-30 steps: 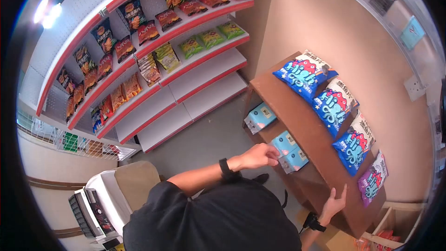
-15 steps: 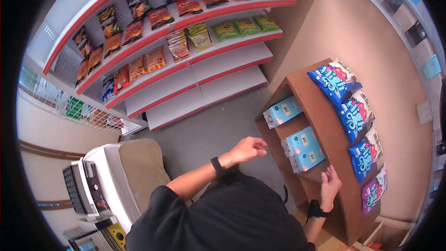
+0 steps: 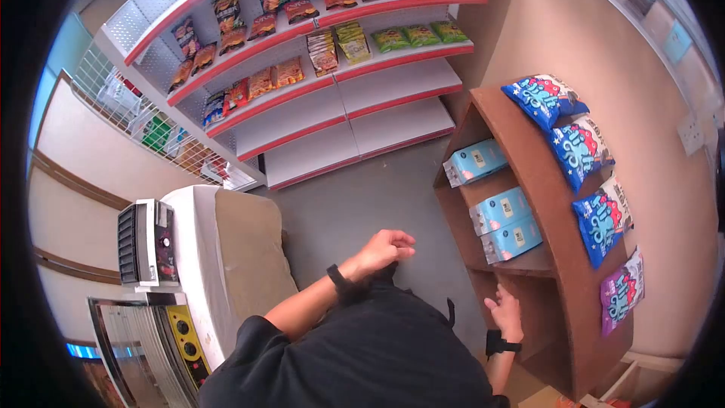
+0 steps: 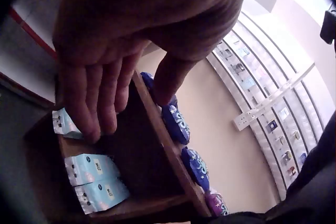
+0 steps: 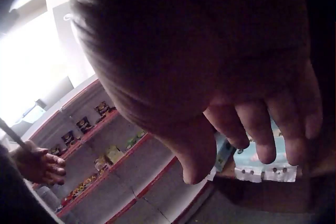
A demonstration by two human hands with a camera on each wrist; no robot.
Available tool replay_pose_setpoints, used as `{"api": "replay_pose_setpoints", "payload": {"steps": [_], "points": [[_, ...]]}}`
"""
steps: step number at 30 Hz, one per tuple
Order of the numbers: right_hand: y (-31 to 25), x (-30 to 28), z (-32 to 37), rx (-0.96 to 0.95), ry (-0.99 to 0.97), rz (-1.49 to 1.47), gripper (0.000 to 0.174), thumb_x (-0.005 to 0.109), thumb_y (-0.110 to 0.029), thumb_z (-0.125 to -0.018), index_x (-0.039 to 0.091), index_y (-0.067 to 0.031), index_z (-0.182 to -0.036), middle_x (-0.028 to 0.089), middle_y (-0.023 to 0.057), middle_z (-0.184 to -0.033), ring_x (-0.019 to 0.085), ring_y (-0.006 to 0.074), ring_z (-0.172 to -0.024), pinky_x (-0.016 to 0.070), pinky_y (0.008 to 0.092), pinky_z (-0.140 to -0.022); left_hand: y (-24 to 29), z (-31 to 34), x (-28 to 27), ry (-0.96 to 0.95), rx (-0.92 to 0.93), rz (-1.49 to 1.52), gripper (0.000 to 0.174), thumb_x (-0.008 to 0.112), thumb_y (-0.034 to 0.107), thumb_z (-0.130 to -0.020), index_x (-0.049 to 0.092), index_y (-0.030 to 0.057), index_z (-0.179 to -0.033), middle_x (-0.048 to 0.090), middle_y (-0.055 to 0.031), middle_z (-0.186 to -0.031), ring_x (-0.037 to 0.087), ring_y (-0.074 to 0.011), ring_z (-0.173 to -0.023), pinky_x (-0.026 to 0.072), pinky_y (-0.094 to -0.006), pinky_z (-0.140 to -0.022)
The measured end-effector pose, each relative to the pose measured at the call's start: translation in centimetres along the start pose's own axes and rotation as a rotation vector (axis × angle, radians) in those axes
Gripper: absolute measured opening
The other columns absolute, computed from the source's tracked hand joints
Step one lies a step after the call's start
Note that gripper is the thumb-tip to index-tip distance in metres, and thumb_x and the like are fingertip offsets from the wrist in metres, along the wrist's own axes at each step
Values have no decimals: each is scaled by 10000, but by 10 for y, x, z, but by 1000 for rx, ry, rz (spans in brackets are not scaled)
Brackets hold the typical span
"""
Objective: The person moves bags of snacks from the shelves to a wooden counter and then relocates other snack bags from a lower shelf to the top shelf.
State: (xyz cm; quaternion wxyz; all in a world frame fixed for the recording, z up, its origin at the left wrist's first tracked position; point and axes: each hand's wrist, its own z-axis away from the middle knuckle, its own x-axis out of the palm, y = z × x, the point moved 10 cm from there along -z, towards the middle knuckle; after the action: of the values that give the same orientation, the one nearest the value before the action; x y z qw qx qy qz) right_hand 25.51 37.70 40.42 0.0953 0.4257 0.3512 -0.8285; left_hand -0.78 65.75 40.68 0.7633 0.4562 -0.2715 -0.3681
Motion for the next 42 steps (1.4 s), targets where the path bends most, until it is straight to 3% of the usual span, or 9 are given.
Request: {"api": "replay_pose_setpoints", "payload": {"steps": [4, 11, 16, 19, 21, 26, 33, 38, 42], "points": [[53, 31, 29, 53, -46, -88, 675, 785, -221, -830, 536, -21, -1425, 660, 222, -1283, 646, 378, -1177, 506, 426, -997, -15, 36, 18, -22, -61, 58, 378, 709, 175, -937, 628, 1, -1263, 715, -111, -1137, 673, -161, -1024, 520, -296, -897], [45, 27, 59, -63, 66, -112, 617, 773, -215, -840, 571, -11, -1386, 693, 227, -1209, 683, 361, -1109, 524, 433, -961, 2, 47, 34, -62, -32, 84, 383, 735, 204, -925, 635, 19, -1244, 722, -99, -1117, 680, -169, -1012, 529, -324, -906], [-31, 16, 58, -304, 135, -377, 358, 763, -172, -849, 688, 21, -1141, 746, 194, -858, 741, 252, -788, 565, 355, -713, 60, 8, 42, -118, 119, 150, 275, 671, 182, -918, 660, 32, -1148, 732, -93, -1039, 707, -179, -937, 565, -332, -859], [-152, -5, 73, -345, 47, -468, 250, 770, -164, -858, 700, -4, -1037, 733, 144, -760, 718, 173, -683, 542, 306, -630, 91, -27, 35, 21, 181, 126, 179, 656, 127, -921, 674, 21, -1064, 737, -95, -991, 710, -180, -890, 566, -313, -806], [-231, -17, 91, -617, 133, -398, 278, 809, -176, -824, 689, -28, -1027, 725, 125, -739, 713, 185, -662, 539, 312, -614, 108, -41, 40, 11, 192, 156, 179, 652, 109, -926, 666, 2, -1069, 734, -110, -997, 711, -185, -884, 565, -310, -792], [-353, -7, 124, -843, 252, -201, 420, 861, -215, -727, 604, -63, -1022, 696, 111, -861, 692, 295, -752, 540, 402, -666, 145, -36, 30, 35, 289, 206, 208, 640, 92, -933, 653, -28, -1103, 728, -146, -1016, 717, -207, -887, 567, -317, -795], [-403, 37, 118, -905, 404, -27, 396, 833, -216, -709, 560, -54, -944, 654, 153, -874, 661, 341, -857, 513, 465, -711, 124, -41, -43, 237, 285, 286, 169, 567, 14, -880, 688, -29, -990, 743, -136, -907, 713, -190, -763, 567, -307, -667], [-427, 47, 107, -939, 363, -14, 335, 820, -212, -683, 564, -62, -839, 635, 135, -655, 654, 335, -649, 509, 456, -610, 124, -39, -71, 248, 305, 289, 221, 495, 31, -923, 659, -38, -1054, 735, -161, -952, 717, -213, -811, 573, -294, -704], [-440, 53, 113, -974, 371, 17, 333, 818, -203, -664, 580, -59, -847, 630, 139, -643, 650, 332, -614, 505, 450, -580, 122, -40, -74, 253, 287, 279, 215, 498, 33, -937, 661, -40, -1056, 732, -161, -946, 718, -227, -837, 569, -300, -726]]}}
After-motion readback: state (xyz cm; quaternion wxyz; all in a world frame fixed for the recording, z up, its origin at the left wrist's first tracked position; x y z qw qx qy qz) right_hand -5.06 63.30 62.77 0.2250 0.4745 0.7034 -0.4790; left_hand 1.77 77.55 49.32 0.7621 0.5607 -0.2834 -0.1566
